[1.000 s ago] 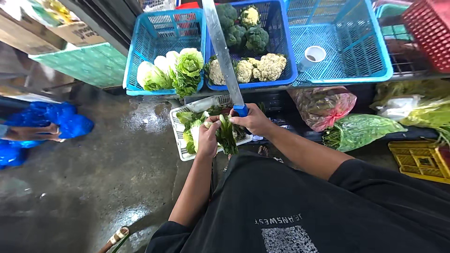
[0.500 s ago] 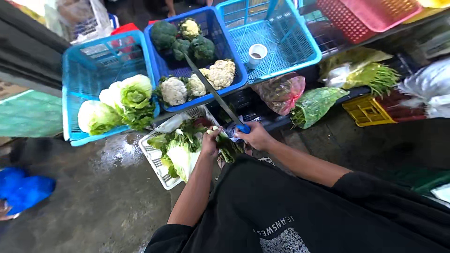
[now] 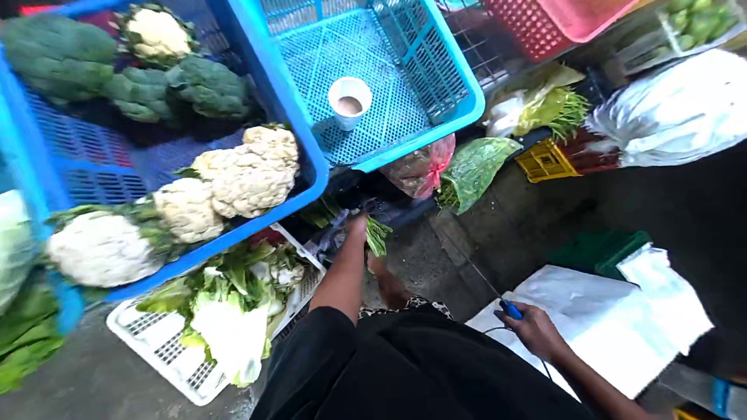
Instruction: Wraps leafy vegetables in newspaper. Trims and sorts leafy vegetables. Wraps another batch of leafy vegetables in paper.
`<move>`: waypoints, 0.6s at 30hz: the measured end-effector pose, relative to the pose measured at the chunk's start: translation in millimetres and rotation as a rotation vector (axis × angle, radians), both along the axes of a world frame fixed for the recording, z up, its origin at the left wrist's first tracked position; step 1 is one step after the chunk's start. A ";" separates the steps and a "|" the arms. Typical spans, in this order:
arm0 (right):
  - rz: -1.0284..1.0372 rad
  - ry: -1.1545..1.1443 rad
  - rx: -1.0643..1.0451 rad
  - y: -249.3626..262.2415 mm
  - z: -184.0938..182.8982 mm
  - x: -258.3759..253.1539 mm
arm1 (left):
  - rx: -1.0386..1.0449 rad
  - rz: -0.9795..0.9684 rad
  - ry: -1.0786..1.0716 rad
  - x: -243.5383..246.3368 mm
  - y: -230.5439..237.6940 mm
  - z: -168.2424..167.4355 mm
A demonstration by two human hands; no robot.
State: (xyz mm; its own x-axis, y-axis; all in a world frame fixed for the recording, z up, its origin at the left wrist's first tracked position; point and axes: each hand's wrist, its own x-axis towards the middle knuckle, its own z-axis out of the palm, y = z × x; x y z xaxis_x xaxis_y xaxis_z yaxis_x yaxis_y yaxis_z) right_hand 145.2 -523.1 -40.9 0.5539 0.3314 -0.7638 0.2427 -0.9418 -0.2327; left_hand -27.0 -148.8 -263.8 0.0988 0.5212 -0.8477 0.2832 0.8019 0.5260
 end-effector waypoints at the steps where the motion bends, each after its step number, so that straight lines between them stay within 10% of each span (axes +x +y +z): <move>1: -0.039 0.003 -0.016 -8.9 -3.2 3.6 | 0.009 -0.009 -0.025 9.7 5.0 -11.5; 9: -0.163 0.085 -0.120 -49.4 -33.5 26.3 | 0.363 -1.235 0.512 -32.0 13.3 -29.6; 18: -0.151 0.137 -0.177 -54.5 -46.1 39.1 | 0.581 -1.506 0.591 -69.0 42.2 -35.1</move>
State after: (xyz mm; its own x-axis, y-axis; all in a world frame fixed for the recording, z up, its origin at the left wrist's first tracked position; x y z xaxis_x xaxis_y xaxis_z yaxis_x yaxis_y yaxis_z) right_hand 184.3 -577.6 -86.9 0.4742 0.1076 -0.8738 0.0741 -0.9939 -0.0822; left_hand -96.0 -106.6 -298.9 0.5197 0.4978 -0.6944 0.7972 -0.5749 0.1845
